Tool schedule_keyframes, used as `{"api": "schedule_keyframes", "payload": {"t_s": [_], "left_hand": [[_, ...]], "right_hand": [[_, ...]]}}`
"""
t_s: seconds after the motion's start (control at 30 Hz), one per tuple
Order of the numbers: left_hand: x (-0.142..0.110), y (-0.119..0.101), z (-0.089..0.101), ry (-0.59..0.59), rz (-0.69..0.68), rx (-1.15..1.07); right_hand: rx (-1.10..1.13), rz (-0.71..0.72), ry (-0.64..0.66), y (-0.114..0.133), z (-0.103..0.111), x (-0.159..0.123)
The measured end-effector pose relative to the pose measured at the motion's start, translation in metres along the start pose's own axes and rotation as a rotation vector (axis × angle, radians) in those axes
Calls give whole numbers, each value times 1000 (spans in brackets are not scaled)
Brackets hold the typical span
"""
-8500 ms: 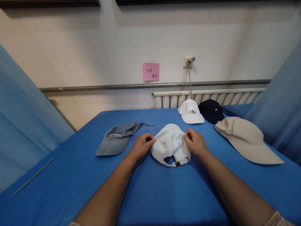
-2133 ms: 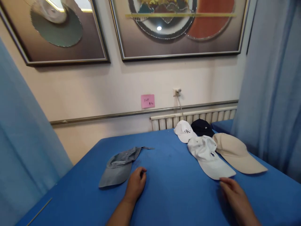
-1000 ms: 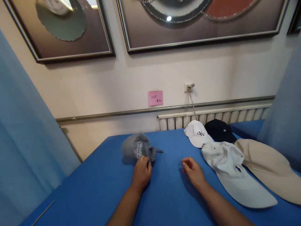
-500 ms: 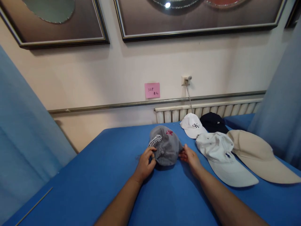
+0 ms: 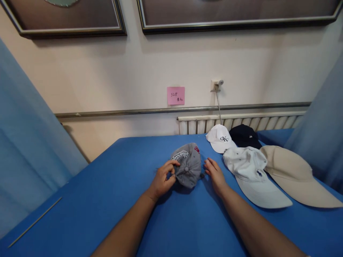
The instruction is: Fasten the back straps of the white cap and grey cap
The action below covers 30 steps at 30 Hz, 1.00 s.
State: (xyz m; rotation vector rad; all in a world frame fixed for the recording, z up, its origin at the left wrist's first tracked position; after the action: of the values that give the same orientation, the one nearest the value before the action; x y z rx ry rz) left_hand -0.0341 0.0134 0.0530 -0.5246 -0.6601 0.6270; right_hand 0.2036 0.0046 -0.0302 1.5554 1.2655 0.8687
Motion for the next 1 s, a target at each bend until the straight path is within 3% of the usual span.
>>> {"api": "schedule_keyframes", "payload": {"t_s": [0.27, 0.5, 0.63, 0.73, 1.0], "left_hand": [[-1, -6, -2, 42, 63, 78], [-2, -3, -6, -97, 48, 36], [-3, -14, -7, -128, 28, 20], [-4, -21, -6, -155, -30, 32], [-13, -42, -5, -161, -270, 100]], "right_hand": [[130, 25, 269, 5, -11, -6], [185, -21, 143, 7, -11, -7], [303, -92, 236, 8, -16, -9], [331, -100, 302, 7, -22, -11], [400, -34, 333, 19, -22, -11]]}}
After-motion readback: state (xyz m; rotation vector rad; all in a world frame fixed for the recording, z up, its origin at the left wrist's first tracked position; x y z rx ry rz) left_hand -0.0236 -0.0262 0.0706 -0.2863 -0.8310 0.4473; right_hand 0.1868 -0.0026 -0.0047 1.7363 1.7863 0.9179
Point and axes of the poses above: each hand's wrist, its own x-axis towards the middle knuckle, its own z-axis out of the back of the hand, y = z × x, the point moved 1 cm from there along x, towards the middle knuckle, and after that the axes turned 10 degrees about y, right-handed, at the moved point
